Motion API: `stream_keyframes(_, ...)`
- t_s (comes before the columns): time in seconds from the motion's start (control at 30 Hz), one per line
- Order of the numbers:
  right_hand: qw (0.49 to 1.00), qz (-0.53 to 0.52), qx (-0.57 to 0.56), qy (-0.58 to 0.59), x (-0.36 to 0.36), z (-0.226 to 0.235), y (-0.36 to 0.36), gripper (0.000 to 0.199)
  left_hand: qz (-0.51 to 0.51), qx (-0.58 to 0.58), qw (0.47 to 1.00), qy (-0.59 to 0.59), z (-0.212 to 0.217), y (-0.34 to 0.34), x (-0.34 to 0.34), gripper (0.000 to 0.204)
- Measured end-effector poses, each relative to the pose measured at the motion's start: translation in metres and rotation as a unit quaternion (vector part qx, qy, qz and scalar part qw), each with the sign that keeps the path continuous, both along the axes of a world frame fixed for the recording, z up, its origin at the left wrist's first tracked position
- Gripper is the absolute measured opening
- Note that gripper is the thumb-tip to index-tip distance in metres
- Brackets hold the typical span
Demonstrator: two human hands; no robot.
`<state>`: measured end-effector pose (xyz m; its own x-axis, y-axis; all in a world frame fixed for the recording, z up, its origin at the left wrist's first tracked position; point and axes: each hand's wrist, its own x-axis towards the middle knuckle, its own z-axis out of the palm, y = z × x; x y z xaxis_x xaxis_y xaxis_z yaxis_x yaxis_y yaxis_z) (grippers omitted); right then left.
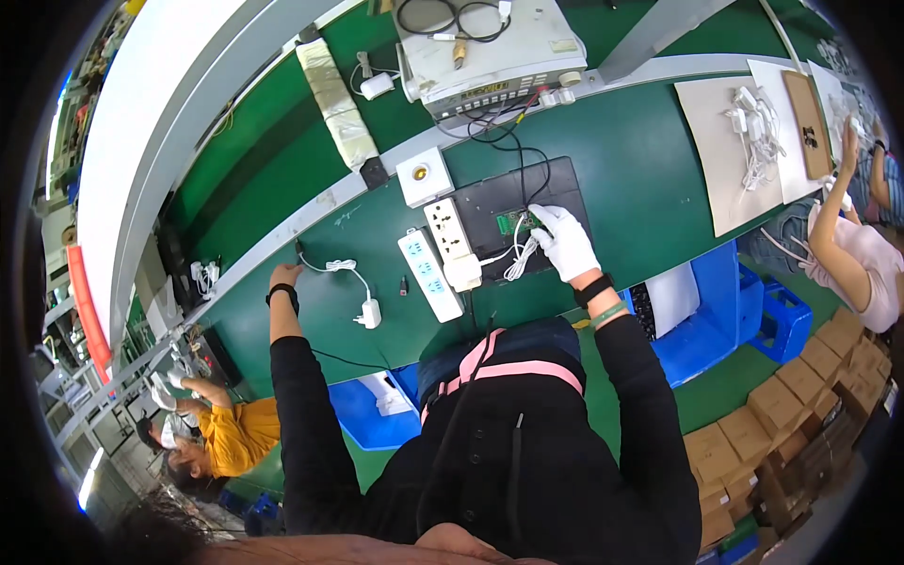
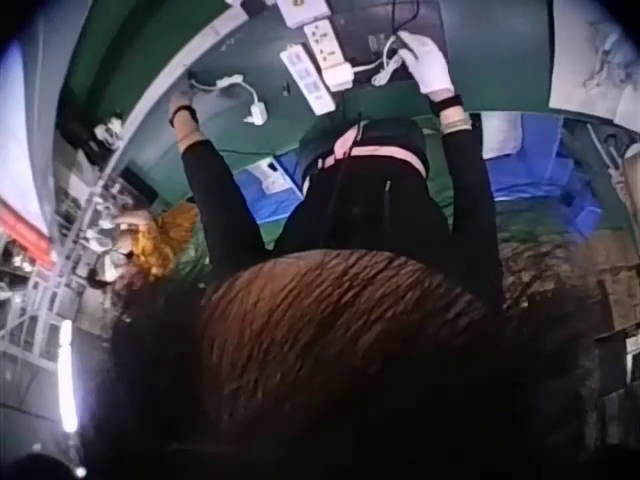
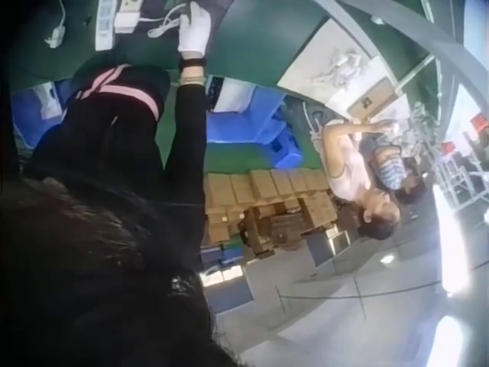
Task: The person tests power adapters by plugging each one into a power strip, connecting the cable to a circuit board, and then unplugging them. They then place the tested adapter back onto the conveyor belt and pick up a new one to repeat the process.
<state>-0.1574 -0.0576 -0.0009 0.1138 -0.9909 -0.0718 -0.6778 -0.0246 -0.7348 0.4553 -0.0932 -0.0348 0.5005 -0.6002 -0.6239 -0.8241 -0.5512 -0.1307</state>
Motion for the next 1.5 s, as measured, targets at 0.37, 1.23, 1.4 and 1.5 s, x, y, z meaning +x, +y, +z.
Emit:
stream_keyframes(0.37,0.994,-0.092,0.057,0.017,-0.046,0.033,0.05,0.032,0.134,-0.321,0.937,-0.043,0.005,-0.026,-0.049,0.038)
stream_keyframes(1.23,0.999,0.028,-0.022,-0.009,0.0,0.091,0.032,0.04,0.019,-0.178,0.95,0.256,0.045,0.142,-0.172,0.044)
stream_keyframes(1.4,0.973,0.167,-0.14,-0.074,0.033,0.135,0.012,0.063,0.12,-0.253,0.789,0.546,0.184,0.122,-0.219,0.034)
stream_keyframes(1.5,0.943,0.247,-0.171,-0.14,0.067,0.164,0.0,0.076,0.073,-0.199,0.749,0.627,0.248,0.116,-0.252,0.029)
